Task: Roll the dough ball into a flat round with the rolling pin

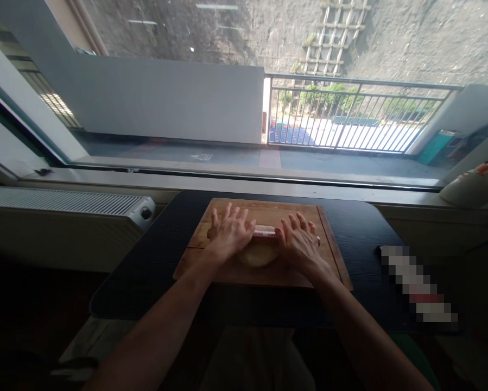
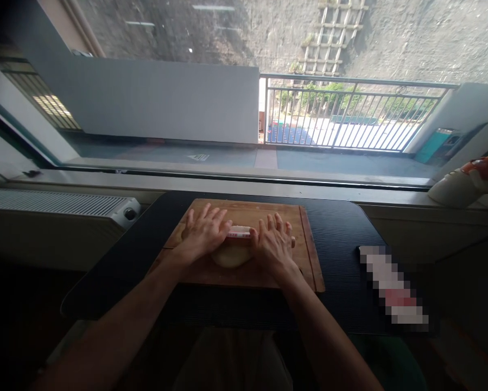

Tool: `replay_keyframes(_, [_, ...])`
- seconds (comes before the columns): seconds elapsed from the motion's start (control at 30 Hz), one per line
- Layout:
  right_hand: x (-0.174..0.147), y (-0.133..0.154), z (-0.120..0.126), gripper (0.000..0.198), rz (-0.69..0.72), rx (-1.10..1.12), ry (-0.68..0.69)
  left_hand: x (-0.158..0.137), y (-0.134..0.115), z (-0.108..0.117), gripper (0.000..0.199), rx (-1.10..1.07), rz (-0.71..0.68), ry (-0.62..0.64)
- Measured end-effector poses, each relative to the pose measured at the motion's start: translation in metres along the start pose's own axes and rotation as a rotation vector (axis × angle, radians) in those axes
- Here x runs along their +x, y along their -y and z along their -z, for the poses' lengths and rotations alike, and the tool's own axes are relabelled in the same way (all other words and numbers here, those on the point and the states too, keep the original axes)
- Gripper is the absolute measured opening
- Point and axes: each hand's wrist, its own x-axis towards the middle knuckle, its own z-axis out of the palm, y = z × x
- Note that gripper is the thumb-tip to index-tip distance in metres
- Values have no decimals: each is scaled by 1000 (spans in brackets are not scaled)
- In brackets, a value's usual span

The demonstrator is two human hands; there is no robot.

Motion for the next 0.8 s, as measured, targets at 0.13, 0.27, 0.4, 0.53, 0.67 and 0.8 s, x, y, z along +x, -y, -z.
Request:
replay_keyframes(0.13, [14,-1,1,50,-25,10,68,14,-1,2,63,-24,49,115])
replay_keyframes(0.27, [-8,0,1,51,16,-4,-18,-8,2,-1,62,5,-37,-26])
replay_keyframes(0.4, [-1,0,1,50,15,-2,-15,-4,1,-1,62,14,-32,-38])
replay_keyframes(0.53, [18,-1,3,49,-16,14,70,13,-1,1,62,-9,33,58])
replay_keyframes(0.67, [-7,1,4,50,14,0,-2,-10,1,0,61,6,-44,-44])
replay_keyframes(0.8, [-11,0,2,51,32,-2,-37,-13,1,-1,60,19,-65,-84])
